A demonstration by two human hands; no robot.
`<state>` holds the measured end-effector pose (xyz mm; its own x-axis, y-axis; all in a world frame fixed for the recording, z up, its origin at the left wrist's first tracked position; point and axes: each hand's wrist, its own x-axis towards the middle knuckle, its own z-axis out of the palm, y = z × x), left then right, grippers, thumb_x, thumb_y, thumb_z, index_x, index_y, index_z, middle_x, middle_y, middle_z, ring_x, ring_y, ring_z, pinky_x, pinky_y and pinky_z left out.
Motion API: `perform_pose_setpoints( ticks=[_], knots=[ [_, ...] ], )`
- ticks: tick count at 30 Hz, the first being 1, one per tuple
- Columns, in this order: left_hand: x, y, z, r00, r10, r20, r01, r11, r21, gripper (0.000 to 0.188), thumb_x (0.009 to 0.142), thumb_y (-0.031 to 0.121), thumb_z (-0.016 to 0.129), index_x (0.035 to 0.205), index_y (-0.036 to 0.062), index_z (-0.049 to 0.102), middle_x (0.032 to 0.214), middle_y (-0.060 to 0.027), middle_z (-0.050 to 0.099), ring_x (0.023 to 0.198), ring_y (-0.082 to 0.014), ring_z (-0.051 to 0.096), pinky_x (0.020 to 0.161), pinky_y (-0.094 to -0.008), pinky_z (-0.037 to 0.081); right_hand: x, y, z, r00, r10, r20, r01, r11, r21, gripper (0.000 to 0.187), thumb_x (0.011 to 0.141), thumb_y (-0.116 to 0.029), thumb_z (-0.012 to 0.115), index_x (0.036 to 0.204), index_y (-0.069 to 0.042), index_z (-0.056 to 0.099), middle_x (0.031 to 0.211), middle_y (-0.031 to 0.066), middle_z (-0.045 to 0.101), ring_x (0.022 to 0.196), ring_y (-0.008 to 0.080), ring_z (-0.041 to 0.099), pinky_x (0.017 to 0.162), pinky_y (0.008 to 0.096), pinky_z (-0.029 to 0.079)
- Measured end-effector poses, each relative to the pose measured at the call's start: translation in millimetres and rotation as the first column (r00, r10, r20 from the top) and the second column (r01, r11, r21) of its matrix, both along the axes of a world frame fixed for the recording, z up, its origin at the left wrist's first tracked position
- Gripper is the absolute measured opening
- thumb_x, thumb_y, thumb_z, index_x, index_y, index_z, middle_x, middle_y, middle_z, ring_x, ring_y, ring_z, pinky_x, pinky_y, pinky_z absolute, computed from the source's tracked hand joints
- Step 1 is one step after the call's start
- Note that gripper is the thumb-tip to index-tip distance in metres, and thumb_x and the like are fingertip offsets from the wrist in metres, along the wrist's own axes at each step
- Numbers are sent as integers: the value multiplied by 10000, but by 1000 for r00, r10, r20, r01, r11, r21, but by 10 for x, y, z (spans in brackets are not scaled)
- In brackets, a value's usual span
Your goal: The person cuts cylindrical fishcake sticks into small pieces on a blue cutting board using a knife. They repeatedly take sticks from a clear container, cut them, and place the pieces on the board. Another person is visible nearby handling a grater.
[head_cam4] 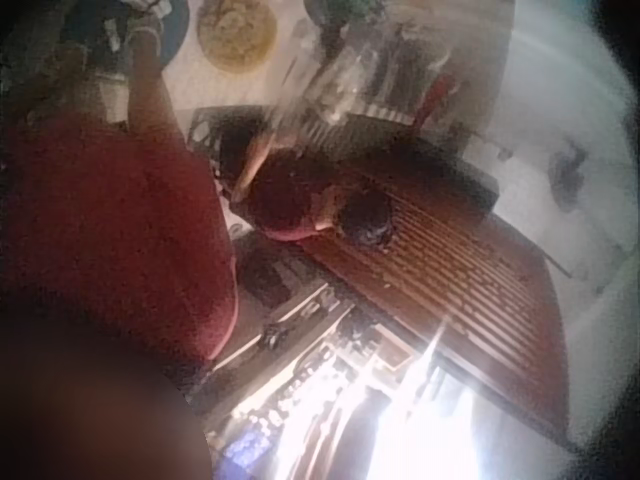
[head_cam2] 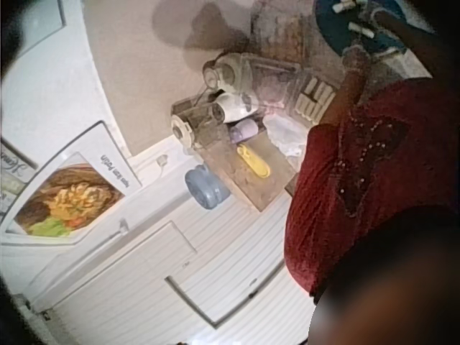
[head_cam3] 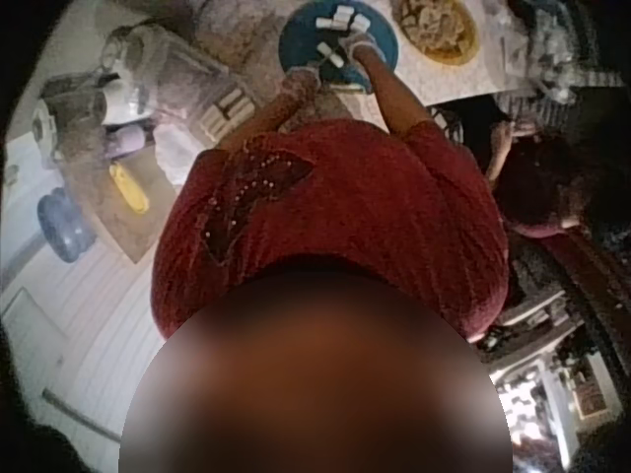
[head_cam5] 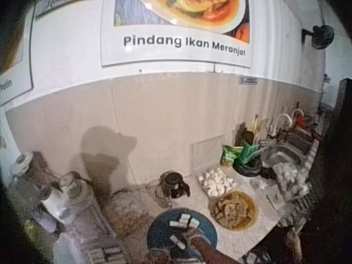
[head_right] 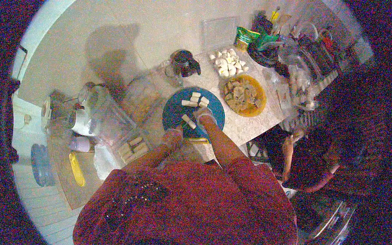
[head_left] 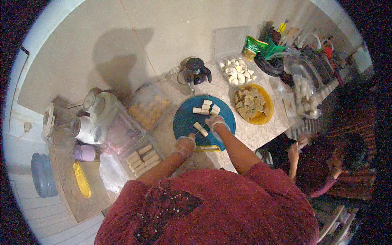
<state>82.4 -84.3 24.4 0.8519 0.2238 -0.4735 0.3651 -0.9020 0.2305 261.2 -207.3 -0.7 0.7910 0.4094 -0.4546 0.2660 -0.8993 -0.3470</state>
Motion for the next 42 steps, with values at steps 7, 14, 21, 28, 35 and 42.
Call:
perform_pose_setpoints(
  ticks=[7,14,21,28,35,42],
  knots=[
    [72,42,-353,954,293,-67,-298,950,-89,334,1049,290,442,1228,68,617,1136,-221,734,1079,-446,706,902,-516,577,-60,4,88,989,150,2,-149,983,-105,459,958,-462,559,1125,-86,763,1207,194,723,1147,341,693,992,439,535],
    [99,213,-549,998,-56,16,56,997,-45,391,1058,323,421,1232,29,612,1041,-226,744,977,-433,732,824,-518,583,-220,-171,239,922,302,241,-313,950,8,463,886,-431,717,1114,-28,688,1053,208,730,1041,355,708,888,443,556],
    [-95,221,-732,952,138,274,-77,972,-223,343,1013,316,492,1165,34,616,972,-252,718,935,-430,720,790,-545,562,-727,-256,432,993,-113,41,87,912,400,569,759,-323,854,1199,-34,639,1037,197,716,941,355,703,822,425,560],
    [24,465,-1993,877,-15,480,-12,998,54,271,979,285,531,1002,55,672,908,-241,693,868,-445,686,767,-547,546,-720,124,322,995,-57,88,23,936,352,477,894,-174,669,1365,-132,607,1141,229,668,1160,426,648,963,473,538],
    [92,697,-2707,855,224,467,-118,962,-245,231,847,264,643,929,54,694,872,-196,695,790,-389,681,698,-524,529,-741,301,259,970,181,161,-214,952,221,354,977,-220,559,1323,-215,635,1250,234,587,1171,462,612,954,520,524],
    [129,668,-2357,885,-352,304,283,926,248,263,827,306,676,889,59,738,894,-183,716,837,-362,708,672,-512,551,-367,-338,232,960,245,137,-268,946,182,307,948,-190,642,1254,-186,663,1041,194,692,958,334,700,807,483,569]
  ],
)
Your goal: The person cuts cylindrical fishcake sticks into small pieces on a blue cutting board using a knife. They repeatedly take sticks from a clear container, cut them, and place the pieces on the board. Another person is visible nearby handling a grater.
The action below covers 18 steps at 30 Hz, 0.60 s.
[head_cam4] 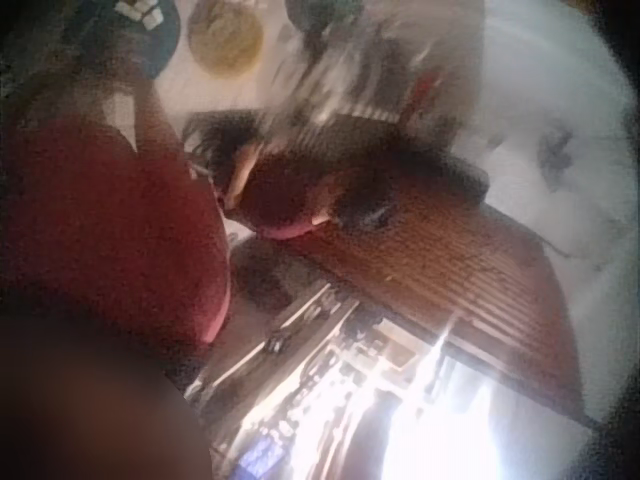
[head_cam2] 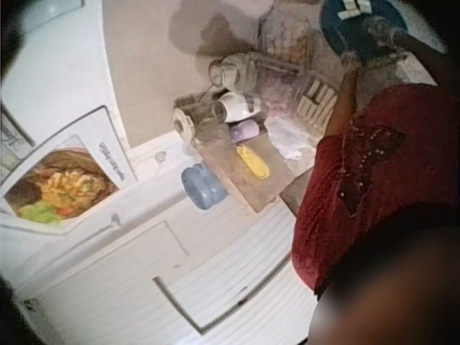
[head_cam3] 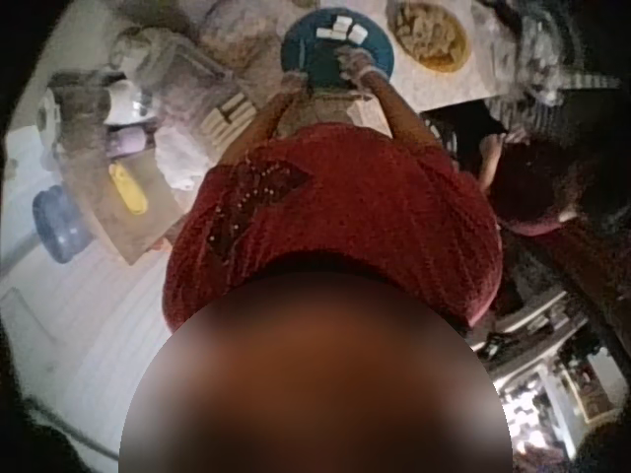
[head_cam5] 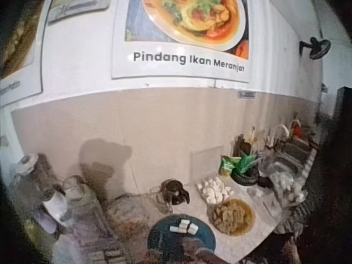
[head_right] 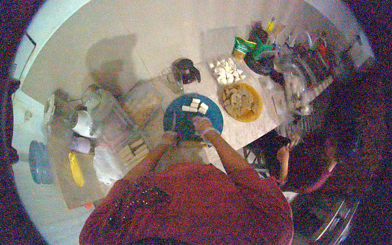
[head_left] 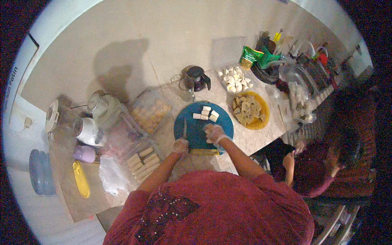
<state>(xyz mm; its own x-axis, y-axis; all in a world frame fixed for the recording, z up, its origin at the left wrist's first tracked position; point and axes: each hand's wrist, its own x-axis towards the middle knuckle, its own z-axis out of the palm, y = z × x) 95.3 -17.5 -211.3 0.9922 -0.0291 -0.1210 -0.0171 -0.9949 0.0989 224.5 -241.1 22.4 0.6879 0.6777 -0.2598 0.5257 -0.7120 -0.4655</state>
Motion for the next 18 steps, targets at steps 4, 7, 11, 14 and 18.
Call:
perform_pose_setpoints(
  ticks=[4,7,11,14,18],
  knots=[
    [30,-35,88,991,-5,-134,17,996,84,253,852,280,636,897,60,752,900,-194,717,853,-364,718,692,-489,571,527,-336,42,908,-307,-284,362,917,169,297,938,-160,659,1235,-173,674,1019,143,734,899,263,708,773,427,571],
    [31,5,5,992,39,-123,-46,997,-57,269,874,281,606,895,56,752,900,-208,714,860,-365,724,714,-484,581,1038,-330,21,978,-191,-87,207,947,244,326,938,-137,642,1262,-163,672,1033,122,741,891,263,706,780,397,574],
    [-62,19,-99,948,318,-28,-314,909,-273,313,897,313,589,888,35,732,915,-223,712,839,-362,732,715,-502,578,1400,-81,-7,998,8,54,0,989,-149,458,905,-73,631,1355,-158,641,1127,136,732,989,294,701,851,383,578],
    [-141,-4,-37,951,305,-53,-308,908,-284,292,904,286,592,907,29,730,930,-229,711,847,-369,733,711,-501,584,1453,-101,86,989,1,-145,2,1000,22,657,834,-50,690,1470,-139,548,1312,168,669,1130,299,672,936,404,572],
    [-180,-51,128,980,188,-64,-195,970,-143,260,899,248,602,935,27,732,956,-237,708,874,-376,731,716,-494,592,1439,-139,203,821,-218,-527,229,972,-46,896,699,-117,850,1520,-145,490,1314,206,642,1148,313,654,984,426,560]
  ],
)
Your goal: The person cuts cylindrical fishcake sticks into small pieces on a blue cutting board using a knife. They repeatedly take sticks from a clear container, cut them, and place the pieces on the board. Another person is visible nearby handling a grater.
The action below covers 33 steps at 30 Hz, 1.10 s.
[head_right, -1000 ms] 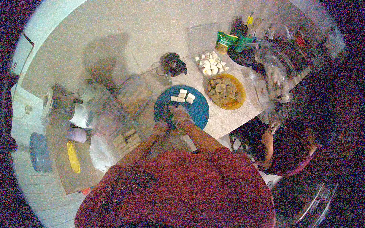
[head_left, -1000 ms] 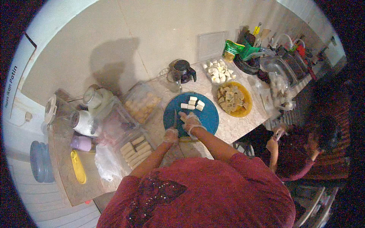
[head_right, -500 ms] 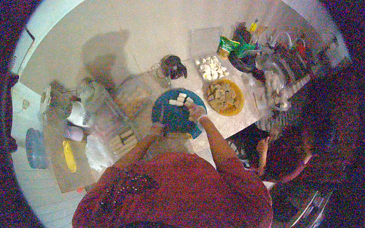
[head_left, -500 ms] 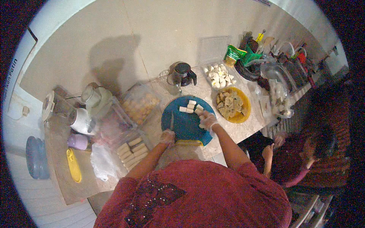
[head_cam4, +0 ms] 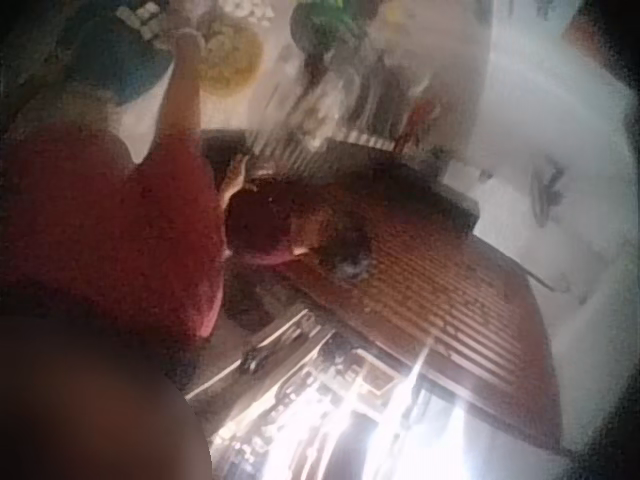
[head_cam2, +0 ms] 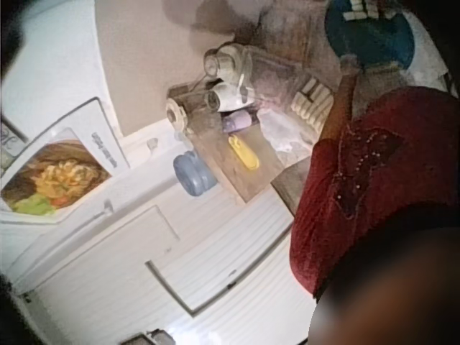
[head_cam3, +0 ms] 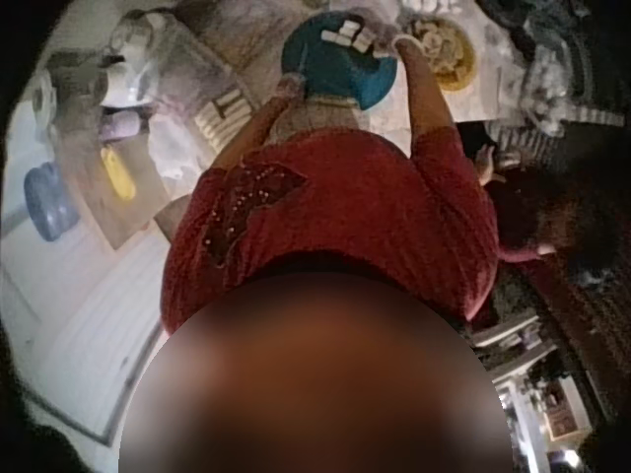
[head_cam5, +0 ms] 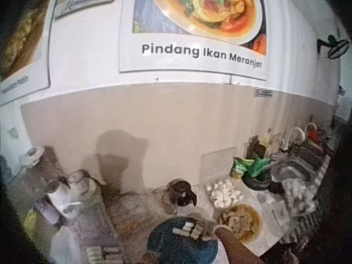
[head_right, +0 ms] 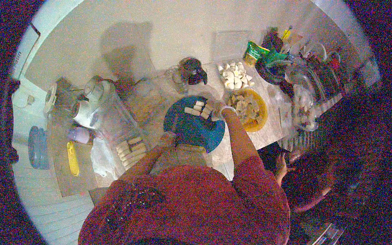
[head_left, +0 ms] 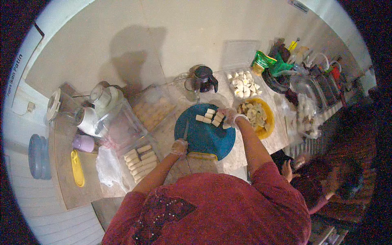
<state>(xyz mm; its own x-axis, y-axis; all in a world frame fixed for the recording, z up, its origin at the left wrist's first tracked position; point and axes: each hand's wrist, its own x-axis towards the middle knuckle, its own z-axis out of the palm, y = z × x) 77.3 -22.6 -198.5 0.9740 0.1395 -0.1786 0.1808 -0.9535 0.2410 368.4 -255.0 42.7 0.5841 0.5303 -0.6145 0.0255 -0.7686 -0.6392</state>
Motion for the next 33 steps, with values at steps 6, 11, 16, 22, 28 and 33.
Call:
perform_pose_setpoints(
  ticks=[6,11,16,22,28,33],
  knots=[
    [63,-35,185,999,-41,-21,43,994,97,223,893,192,618,978,23,736,994,-249,703,914,-386,728,725,-482,604,-256,-260,-130,778,339,528,-255,940,-228,1052,678,-171,900,1570,-123,345,1357,223,611,1207,368,626,1042,452,526],
    [12,-158,533,999,-24,-34,29,989,147,205,881,148,636,1005,21,738,1027,-261,698,949,-395,723,735,-475,611,-503,-404,-242,723,-48,689,-9,997,79,727,805,-227,813,1441,-91,489,1266,245,651,1190,432,624,1010,460,515],
    [-66,-188,506,1000,-4,15,1,980,199,172,872,166,640,926,26,725,965,-245,703,888,-404,723,735,-494,597,-542,-249,-237,814,-171,556,200,980,8,637,761,-240,857,1311,-82,577,1194,216,681,1116,400,658,971,456,522],
    [33,27,-88,997,78,-8,-78,997,-1,160,856,180,638,906,51,719,930,-220,707,874,-402,721,744,-532,570,-662,-198,-105,772,-249,585,202,969,146,645,698,-205,873,1276,-91,610,1177,199,695,1128,368,662,975,438,524],
    [71,-178,-54,887,461,-6,-455,874,-168,254,915,284,574,1019,97,713,978,-208,716,903,-439,704,783,-556,557,-931,-353,84,699,-379,607,285,926,250,639,820,-472,816,1264,-54,623,1219,214,680,1193,382,621,1036,450,480],
    [-114,-236,312,878,455,149,-415,878,-237,391,977,406,520,1155,102,688,1049,-226,724,942,-450,700,827,-554,552,-1294,-155,103,602,-356,715,108,923,369,463,857,-266,731,1249,-42,630,1223,210,663,1178,394,608,1036,464,463]
  ],
)
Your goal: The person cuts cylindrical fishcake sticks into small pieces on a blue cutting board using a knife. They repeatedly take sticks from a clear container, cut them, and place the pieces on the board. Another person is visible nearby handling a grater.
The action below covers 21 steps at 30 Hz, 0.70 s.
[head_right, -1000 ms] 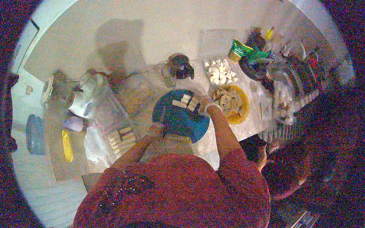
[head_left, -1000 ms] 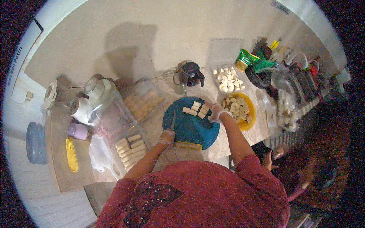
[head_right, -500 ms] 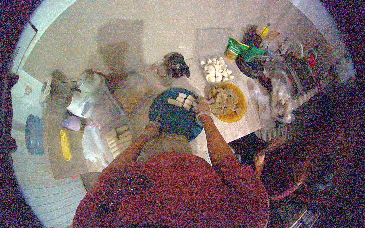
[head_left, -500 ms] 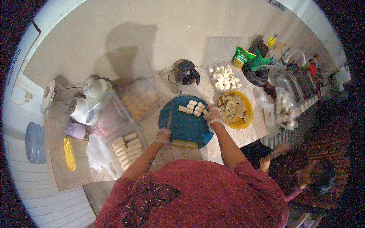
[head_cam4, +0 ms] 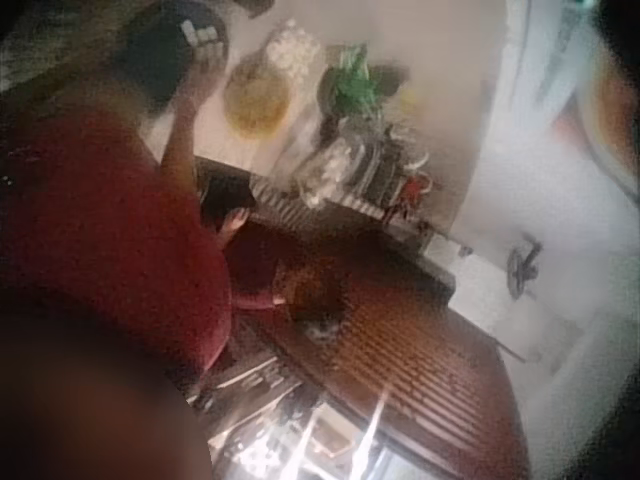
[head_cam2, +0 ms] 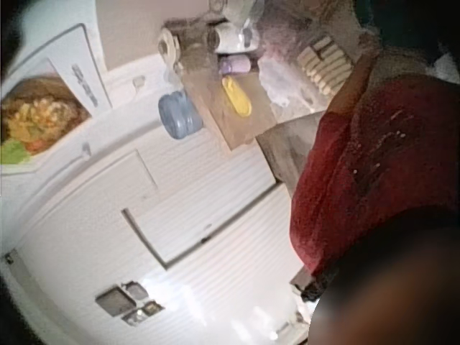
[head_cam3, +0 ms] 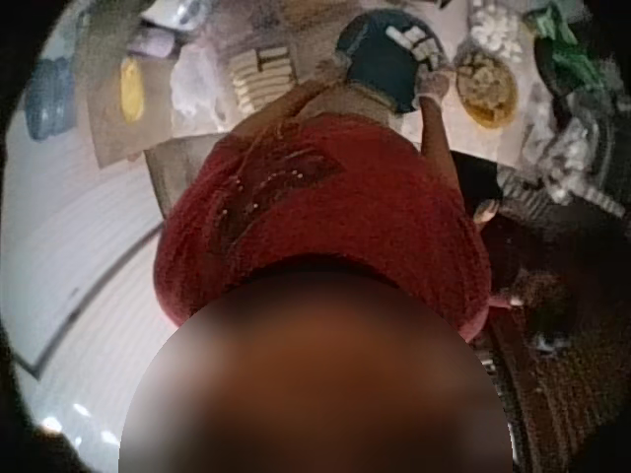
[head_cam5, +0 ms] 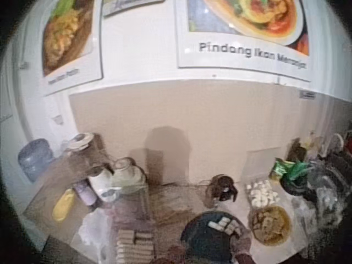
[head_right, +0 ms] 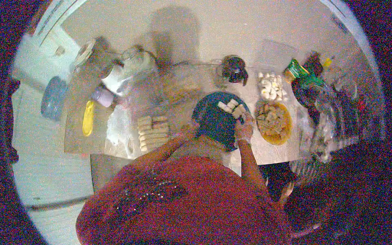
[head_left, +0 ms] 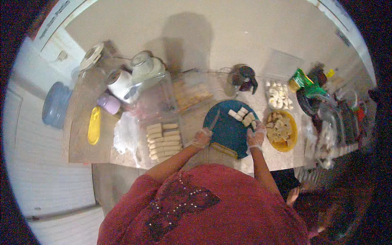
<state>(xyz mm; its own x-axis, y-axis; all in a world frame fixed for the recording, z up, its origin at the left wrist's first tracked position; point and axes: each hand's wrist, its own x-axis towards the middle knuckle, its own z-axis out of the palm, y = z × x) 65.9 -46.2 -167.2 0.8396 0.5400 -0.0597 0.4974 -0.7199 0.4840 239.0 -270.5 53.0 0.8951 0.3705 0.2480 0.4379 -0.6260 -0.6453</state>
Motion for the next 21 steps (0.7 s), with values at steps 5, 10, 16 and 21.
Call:
perform_pose_setpoints(
  ticks=[5,10,16,21],
  knots=[
    [-406,292,478,990,99,97,-104,994,43,437,980,473,542,1196,116,672,988,-212,726,904,-429,699,785,-537,545,-516,473,34,926,368,81,-365,930,-46,377,814,-121,704,1184,-58,677,1180,191,678,1140,374,622,1011,460,476],
    [-1157,993,960,993,81,82,-84,996,30,560,946,592,560,1246,129,655,1015,-213,736,920,-405,706,800,-539,536,-1133,1319,-143,621,783,-22,-768,603,-215,429,860,-131,662,1287,-94,641,1146,181,705,1069,374,667,901,483,540],
    [-1817,1509,1158,898,439,27,-437,884,164,567,912,601,602,1208,123,681,1012,-202,739,930,-399,706,822,-523,534,-1855,2237,-591,354,855,-378,-930,280,-236,441,923,-206,605,1352,-110,583,1278,205,654,1124,378,665,946,487,543],
    [-2042,1691,893,909,393,136,-381,918,-111,523,913,588,630,1144,125,706,992,-204,735,927,-411,705,813,-515,537,-2049,2635,-1088,443,793,-418,-872,274,-405,430,943,-236,594,1340,-75,564,1351,206,619,1153,373,662,977,496,534]
  ],
)
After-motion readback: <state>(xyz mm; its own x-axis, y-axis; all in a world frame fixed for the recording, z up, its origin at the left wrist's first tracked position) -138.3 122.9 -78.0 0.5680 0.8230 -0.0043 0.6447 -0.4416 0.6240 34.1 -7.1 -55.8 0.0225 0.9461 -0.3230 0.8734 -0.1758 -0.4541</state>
